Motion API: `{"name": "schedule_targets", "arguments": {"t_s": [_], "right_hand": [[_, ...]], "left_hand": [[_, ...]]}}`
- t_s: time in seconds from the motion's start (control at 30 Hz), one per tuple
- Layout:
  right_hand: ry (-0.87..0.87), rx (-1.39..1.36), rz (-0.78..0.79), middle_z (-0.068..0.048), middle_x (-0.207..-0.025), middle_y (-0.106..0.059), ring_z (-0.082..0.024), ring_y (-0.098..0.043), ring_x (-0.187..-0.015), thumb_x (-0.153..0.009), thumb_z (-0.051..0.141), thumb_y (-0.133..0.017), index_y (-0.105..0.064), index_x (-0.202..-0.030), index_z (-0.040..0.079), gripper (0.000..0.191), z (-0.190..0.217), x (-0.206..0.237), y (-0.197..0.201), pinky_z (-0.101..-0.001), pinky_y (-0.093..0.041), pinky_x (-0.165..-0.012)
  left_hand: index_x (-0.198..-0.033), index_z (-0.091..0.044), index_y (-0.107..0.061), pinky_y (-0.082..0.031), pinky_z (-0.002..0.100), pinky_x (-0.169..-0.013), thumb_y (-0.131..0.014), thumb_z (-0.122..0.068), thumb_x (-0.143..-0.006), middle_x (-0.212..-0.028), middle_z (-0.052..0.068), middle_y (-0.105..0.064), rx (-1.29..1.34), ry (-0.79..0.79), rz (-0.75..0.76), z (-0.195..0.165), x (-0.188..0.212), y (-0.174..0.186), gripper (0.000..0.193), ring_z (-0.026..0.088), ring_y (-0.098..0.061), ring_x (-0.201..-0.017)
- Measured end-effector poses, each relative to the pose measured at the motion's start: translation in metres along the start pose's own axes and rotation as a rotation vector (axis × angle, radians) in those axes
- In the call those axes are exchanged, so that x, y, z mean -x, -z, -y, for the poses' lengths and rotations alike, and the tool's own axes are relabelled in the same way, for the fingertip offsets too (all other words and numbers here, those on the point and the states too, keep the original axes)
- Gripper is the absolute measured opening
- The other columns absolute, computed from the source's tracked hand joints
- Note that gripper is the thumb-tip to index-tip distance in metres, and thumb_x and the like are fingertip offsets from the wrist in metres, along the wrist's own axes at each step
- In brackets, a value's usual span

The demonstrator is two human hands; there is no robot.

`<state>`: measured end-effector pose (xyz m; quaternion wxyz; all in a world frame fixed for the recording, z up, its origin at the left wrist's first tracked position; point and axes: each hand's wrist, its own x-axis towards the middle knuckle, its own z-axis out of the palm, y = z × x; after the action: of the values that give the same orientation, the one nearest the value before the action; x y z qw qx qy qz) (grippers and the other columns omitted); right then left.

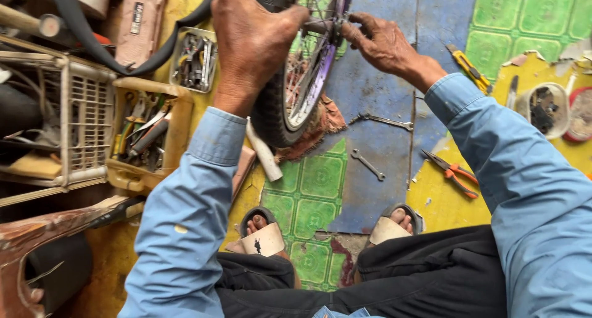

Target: The person sits on the floor and uses a spoke wrench to tighten the nipples on a bicycle wheel. They rotate the wheel to access different spokes, then briefly stand to retrieve a pump and inflate the tire before returning to adjust the hub area.

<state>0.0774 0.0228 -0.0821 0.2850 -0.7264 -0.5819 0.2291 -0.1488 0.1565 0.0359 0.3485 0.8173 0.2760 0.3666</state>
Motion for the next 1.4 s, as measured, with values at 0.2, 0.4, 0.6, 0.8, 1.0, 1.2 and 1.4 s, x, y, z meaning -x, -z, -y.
{"name": "schedule_targets", "arguments": {"t_s": [0.2,0.4,0.6,0.8,1.0,1.2,1.4], "right_hand": [[-0.384,0.093,0.144,-0.018,-0.1,-0.076,-0.026,-0.074,-0.089,-0.107,0.049,-0.049,-0.067,-0.13,0.002,0.056,-0.05,0.031,0.045,-0.0412,-0.057,-0.082],[-0.668,0.385,0.304,-0.034,-0.101,-0.076,-0.048,-0.077,-0.087,-0.105,0.039,-0.058,-0.067,-0.135,-0.001,0.051,-0.119,0.098,0.077,-0.053,-0.065,-0.083],[-0.923,0.639,0.486,-0.032,-0.127,-0.068,-0.049,-0.066,-0.116,-0.094,0.046,-0.068,-0.073,-0.125,-0.001,0.056,-0.157,0.152,0.082,-0.0548,-0.054,-0.099],[-1.103,0.631,0.604,-0.027,-0.128,-0.071,-0.045,-0.071,-0.115,-0.094,0.047,-0.068,-0.073,-0.122,0.0,0.055,-0.186,0.191,0.087,-0.0526,-0.057,-0.098],[-0.889,0.547,0.629,-0.023,-0.116,-0.079,-0.039,-0.075,-0.108,-0.085,0.042,-0.074,-0.075,-0.119,0.004,0.051,-0.174,0.205,0.064,-0.0502,-0.06,-0.093],[-0.856,0.621,0.235,-0.031,-0.111,-0.071,-0.05,-0.069,-0.103,-0.098,0.052,-0.064,-0.076,-0.114,0.002,0.054,-0.147,0.128,0.064,-0.0572,-0.056,-0.085],[-0.864,0.488,0.232,-0.029,-0.116,-0.073,-0.049,-0.071,-0.105,-0.095,0.028,-0.061,-0.077,-0.123,0.009,0.038,-0.149,0.139,0.073,-0.0556,-0.056,-0.093]], "left_hand": [[-0.074,0.001,-0.064,-0.053,0.033,-0.051,-0.083,-0.018,-0.083,-0.063,0.003,-0.064,-0.057,-0.007,0.089,0.009,-0.003,0.007,0.028,0.014,-0.061,-0.051],[-0.098,0.003,-0.068,-0.061,0.037,-0.071,-0.085,-0.016,-0.079,-0.091,0.012,-0.07,0.019,-0.144,0.174,0.03,-0.01,0.02,0.032,0.019,-0.069,-0.076],[-0.111,0.007,-0.066,-0.06,0.04,-0.087,-0.085,-0.011,-0.08,-0.11,0.018,-0.073,0.12,-0.28,0.286,0.038,-0.021,0.05,0.041,0.026,-0.073,-0.096],[-0.124,0.002,-0.066,-0.063,0.034,-0.092,-0.085,-0.01,-0.082,-0.113,0.012,-0.075,0.238,-0.069,0.363,0.044,-0.022,0.056,0.047,0.02,-0.077,-0.098],[-0.123,0.004,-0.067,-0.068,0.036,-0.096,-0.085,-0.005,-0.086,-0.119,0.014,-0.078,0.223,-0.112,0.326,0.057,-0.025,0.059,0.043,0.023,-0.079,-0.103],[-0.129,0.003,-0.063,-0.064,0.037,-0.093,-0.086,-0.007,-0.086,-0.116,0.015,-0.076,0.209,-0.126,0.302,0.053,-0.025,0.056,0.05,0.023,-0.078,-0.1],[-0.128,0.004,-0.061,-0.064,0.036,-0.095,-0.079,-0.004,-0.084,-0.115,0.015,-0.075,0.228,-0.176,0.318,0.035,-0.023,0.054,0.048,0.024,-0.077,-0.101]]}}
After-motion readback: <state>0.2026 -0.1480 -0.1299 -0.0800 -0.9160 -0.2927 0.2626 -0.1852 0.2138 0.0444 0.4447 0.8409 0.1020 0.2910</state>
